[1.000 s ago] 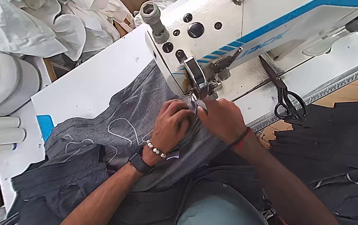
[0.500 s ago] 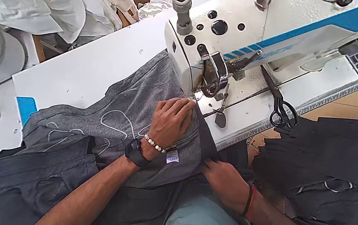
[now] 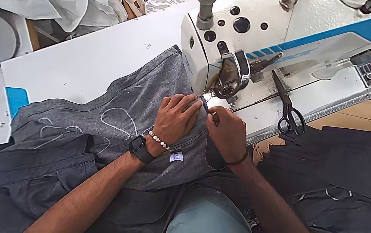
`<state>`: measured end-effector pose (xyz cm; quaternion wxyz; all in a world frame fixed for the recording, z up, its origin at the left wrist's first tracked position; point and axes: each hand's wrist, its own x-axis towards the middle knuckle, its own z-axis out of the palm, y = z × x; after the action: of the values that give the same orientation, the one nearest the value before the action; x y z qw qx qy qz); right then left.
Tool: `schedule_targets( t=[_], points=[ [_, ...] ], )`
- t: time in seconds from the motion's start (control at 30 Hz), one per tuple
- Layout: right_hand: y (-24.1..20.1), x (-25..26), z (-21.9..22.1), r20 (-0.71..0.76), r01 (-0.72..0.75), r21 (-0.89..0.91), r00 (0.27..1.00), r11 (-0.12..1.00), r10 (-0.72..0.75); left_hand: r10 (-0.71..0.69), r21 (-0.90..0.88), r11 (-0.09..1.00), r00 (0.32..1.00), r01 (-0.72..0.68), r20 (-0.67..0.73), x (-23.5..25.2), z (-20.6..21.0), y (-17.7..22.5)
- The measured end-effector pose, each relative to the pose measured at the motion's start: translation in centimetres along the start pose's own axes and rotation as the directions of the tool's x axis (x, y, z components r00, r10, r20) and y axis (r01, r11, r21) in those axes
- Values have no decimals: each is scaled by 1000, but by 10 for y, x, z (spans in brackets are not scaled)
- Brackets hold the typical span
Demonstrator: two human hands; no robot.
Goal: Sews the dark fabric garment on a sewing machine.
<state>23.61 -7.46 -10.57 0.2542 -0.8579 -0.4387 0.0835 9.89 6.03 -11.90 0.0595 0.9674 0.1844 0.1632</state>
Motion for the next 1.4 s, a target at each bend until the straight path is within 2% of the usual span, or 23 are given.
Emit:
schedule_targets(
  t=[0.13, 0.3, 0.4, 0.5, 0.63, 0.7, 0.77, 0.8, 0.87, 0.93, 0.97, 1.07, 1.1, 1.17, 1.23, 1.27, 1.3, 1.4],
  points=[
    [4, 3, -3, 4, 29, 54, 1000, 998, -29, -19, 38, 999, 1000, 18, 22, 1, 2, 0],
    [9, -4, 5, -44, 247, -56, 967, 967, -249, -27, 74, 997, 999, 25, 21, -1, 1, 2],
    [11, -5, 0, 42, 353, -141, 935, 925, -351, 23, 33, 999, 1000, -23, 13, -3, -1, -1],
    [10, 1, -1, 96, 400, -168, 916, 901, -389, 43, 19, 999, 999, -44, 31, -1, -2, -7],
    [3, 11, 3, 90, 404, -211, 915, 890, -394, 130, 22, 991, 991, -130, 26, 7, -6, -21],
    [2, 9, 2, 83, 386, -190, 922, 903, -377, 89, -21, 996, 995, -88, 53, 7, -8, -13],
    [7, -2, -5, 44, 337, -69, 941, 939, -335, -18, -139, 990, 995, 32, 98, 6, -10, 3],
    [11, -13, -10, 6, 307, 4, 952, 952, -307, -30, -169, 985, 994, 48, 103, 3, -10, 8],
    [20, -42, -18, -47, 308, 62, 951, 949, -306, 29, -158, 987, 997, -17, 78, -3, -6, 12],
    [34, -77, -23, 54, 369, 51, 927, 928, -371, 88, -149, 986, 994, -79, 58, -8, -2, 10],
    [43, -92, -23, 51, 397, 13, 916, 918, -397, 101, -144, 985, 993, -91, 64, -8, -2, 8],
    [72, -110, -36, -108, 343, -95, 930, 935, -352, 109, -99, 990, 991, -101, 78, -6, -3, 8],
    [75, -109, -43, -102, 304, -117, 943, 946, -316, 105, -90, 991, 992, -98, 71, -6, -3, 9],
    [66, -102, -57, 101, 216, -219, 975, 952, -198, 99, -90, 992, 993, -94, 60, -7, -1, 10],
    [51, -91, -66, 345, 197, -246, 933, 949, -104, 100, -93, 991, 994, -95, 52, -8, 1, 10],
    [44, -84, -68, 367, 201, -216, 923, 955, -111, 100, -93, 991, 993, -95, 55, -8, 1, 10],
    [35, -74, -67, 314, 185, -177, 941, 967, -122, 99, -95, 991, 994, -94, 53, -8, 1, 9],
    [16, -40, -43, 23, 91, -43, 996, 995, -90, 109, -105, 989, 993, -103, 48, -10, 1, 9]
  ],
)
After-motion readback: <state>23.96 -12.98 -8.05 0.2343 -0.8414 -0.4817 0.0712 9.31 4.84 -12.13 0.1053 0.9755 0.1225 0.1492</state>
